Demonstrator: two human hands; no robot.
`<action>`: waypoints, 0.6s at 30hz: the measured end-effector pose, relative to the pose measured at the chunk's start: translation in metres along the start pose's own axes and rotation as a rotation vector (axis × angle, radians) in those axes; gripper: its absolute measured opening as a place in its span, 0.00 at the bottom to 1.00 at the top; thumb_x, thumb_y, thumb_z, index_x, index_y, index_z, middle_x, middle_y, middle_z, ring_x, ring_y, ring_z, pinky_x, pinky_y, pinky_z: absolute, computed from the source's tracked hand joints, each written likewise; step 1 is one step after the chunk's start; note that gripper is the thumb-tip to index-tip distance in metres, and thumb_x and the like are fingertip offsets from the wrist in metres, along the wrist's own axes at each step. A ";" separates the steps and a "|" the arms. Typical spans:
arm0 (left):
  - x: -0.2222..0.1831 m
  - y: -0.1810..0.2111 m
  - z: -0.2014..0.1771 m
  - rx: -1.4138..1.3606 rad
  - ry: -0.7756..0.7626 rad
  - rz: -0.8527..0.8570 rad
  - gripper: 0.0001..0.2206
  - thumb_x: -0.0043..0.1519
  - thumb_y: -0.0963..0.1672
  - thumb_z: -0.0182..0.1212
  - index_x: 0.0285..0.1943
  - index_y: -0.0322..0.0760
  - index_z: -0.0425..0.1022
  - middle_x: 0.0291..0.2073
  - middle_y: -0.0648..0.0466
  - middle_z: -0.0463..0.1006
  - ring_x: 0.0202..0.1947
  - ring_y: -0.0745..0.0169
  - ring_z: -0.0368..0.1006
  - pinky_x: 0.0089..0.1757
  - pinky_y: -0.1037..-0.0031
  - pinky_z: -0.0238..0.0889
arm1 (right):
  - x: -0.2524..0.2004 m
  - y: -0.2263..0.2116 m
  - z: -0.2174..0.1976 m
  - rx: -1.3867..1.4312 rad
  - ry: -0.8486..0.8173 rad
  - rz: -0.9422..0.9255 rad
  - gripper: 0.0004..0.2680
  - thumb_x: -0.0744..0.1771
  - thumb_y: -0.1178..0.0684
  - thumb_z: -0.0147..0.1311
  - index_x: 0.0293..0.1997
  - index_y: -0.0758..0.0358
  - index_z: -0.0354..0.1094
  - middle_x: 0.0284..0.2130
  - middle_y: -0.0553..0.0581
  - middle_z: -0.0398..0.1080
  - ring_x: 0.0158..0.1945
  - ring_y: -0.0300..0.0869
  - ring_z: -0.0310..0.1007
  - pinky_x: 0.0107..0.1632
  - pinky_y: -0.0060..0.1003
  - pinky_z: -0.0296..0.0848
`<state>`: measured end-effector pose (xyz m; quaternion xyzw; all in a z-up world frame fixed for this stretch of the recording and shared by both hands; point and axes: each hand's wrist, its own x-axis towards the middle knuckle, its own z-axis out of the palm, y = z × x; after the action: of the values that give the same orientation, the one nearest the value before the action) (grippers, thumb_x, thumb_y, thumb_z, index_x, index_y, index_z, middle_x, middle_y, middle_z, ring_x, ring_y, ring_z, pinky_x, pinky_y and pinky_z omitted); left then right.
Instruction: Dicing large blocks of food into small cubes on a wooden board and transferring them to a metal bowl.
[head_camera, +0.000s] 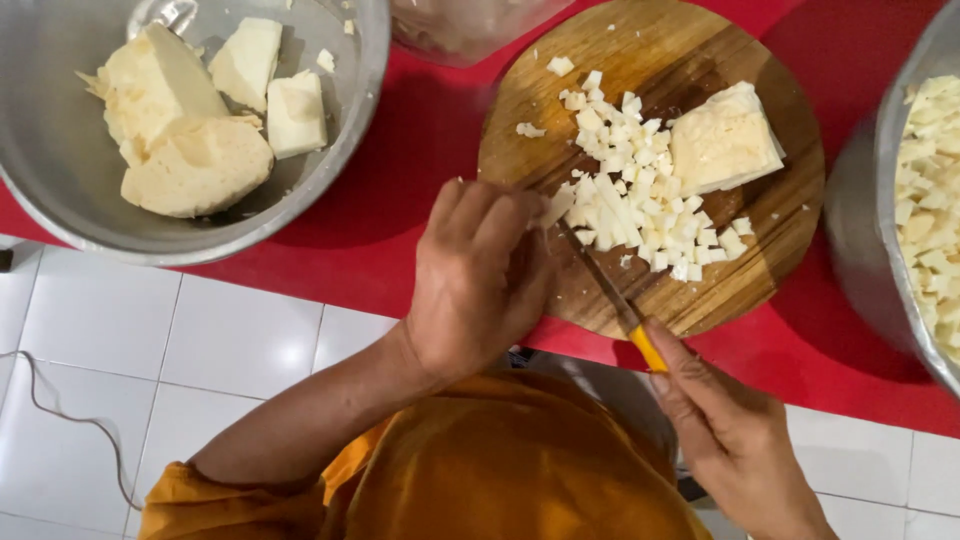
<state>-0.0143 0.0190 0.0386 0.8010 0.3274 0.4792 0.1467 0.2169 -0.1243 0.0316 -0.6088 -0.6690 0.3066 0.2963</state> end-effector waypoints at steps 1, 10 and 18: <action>-0.008 -0.002 0.005 0.000 0.002 -0.003 0.08 0.59 0.36 0.56 0.46 0.27 0.70 0.36 0.43 0.73 0.36 0.42 0.66 0.40 0.57 0.57 | 0.000 0.001 0.000 -0.002 -0.003 0.000 0.20 0.67 0.59 0.50 0.69 0.66 0.61 0.65 0.61 0.68 0.64 0.42 0.72 0.67 0.34 0.68; -0.028 -0.008 0.008 0.081 -0.072 -0.018 0.02 0.60 0.37 0.59 0.39 0.31 0.72 0.39 0.47 0.74 0.40 0.44 0.63 0.39 0.56 0.56 | -0.012 -0.011 0.005 -0.213 0.123 -0.155 0.20 0.68 0.63 0.53 0.70 0.68 0.60 0.25 0.51 0.62 0.23 0.36 0.50 0.31 0.21 0.59; -0.033 -0.022 0.019 0.053 -0.096 -0.059 0.08 0.57 0.36 0.60 0.44 0.33 0.77 0.41 0.49 0.77 0.40 0.45 0.65 0.43 0.56 0.59 | -0.016 -0.021 0.005 -0.239 0.073 -0.082 0.20 0.68 0.60 0.51 0.70 0.63 0.62 0.34 0.53 0.74 0.26 0.36 0.62 0.39 0.19 0.60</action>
<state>-0.0172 0.0145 -0.0050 0.8168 0.3561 0.4267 0.1551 0.2013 -0.1420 0.0444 -0.6224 -0.7140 0.1900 0.2582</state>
